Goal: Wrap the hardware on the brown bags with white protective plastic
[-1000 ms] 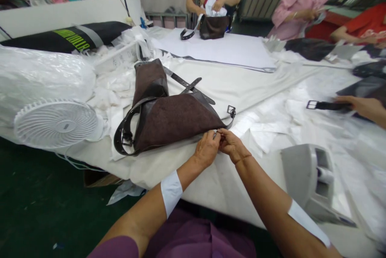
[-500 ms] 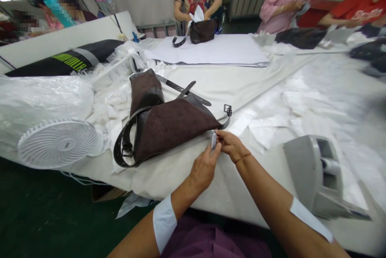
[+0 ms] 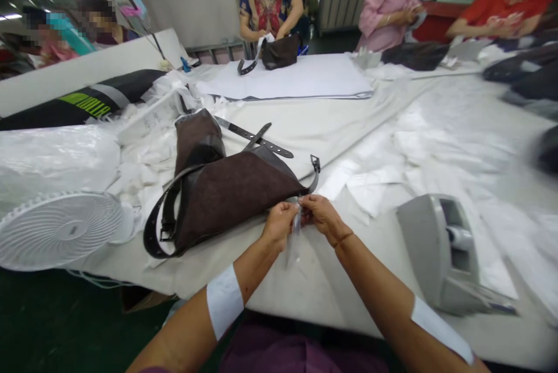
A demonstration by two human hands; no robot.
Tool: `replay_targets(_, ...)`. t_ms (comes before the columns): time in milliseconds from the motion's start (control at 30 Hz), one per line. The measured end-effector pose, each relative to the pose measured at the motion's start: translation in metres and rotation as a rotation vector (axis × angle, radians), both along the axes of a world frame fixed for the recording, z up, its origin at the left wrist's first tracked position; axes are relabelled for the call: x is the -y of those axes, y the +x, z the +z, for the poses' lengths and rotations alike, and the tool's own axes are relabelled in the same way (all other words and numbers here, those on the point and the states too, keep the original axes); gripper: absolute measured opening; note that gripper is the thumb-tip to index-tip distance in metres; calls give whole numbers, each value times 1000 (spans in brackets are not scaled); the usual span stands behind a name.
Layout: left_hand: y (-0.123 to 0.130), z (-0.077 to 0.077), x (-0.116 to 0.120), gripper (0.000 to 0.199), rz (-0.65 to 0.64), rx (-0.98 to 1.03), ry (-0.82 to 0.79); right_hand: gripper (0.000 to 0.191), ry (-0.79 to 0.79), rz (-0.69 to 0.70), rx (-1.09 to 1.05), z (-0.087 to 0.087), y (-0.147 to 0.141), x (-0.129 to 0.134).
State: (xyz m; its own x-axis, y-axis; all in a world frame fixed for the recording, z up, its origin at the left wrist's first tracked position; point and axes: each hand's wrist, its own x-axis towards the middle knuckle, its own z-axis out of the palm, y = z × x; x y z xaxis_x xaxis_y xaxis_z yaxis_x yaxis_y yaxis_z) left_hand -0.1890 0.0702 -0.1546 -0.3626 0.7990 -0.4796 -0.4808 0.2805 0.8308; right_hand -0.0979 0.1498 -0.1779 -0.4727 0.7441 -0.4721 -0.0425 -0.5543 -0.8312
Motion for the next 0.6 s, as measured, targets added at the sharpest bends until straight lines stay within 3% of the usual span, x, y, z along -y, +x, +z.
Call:
replay_targets(100, 11, -9, -9, 29, 43, 103, -46, 22, 124, 5, 38, 0, 4, 3)
replay_targets(367, 3, -24, -6, 44, 66, 41, 1, 20, 440, 71, 211, -9, 2, -6)
replay_targets(433, 2, -26, -8, 43, 52, 9, -28, 17, 508, 98, 261, 4, 10, -6)
replay_targets(500, 1, -29, -10, 38, 56, -35, -51, 12, 640, 58, 326, 26, 34, 1)
replay_targets(600, 2, -34, -11, 32, 77, -93, -22, 11, 863, -236, 502, 67, 107, 20)
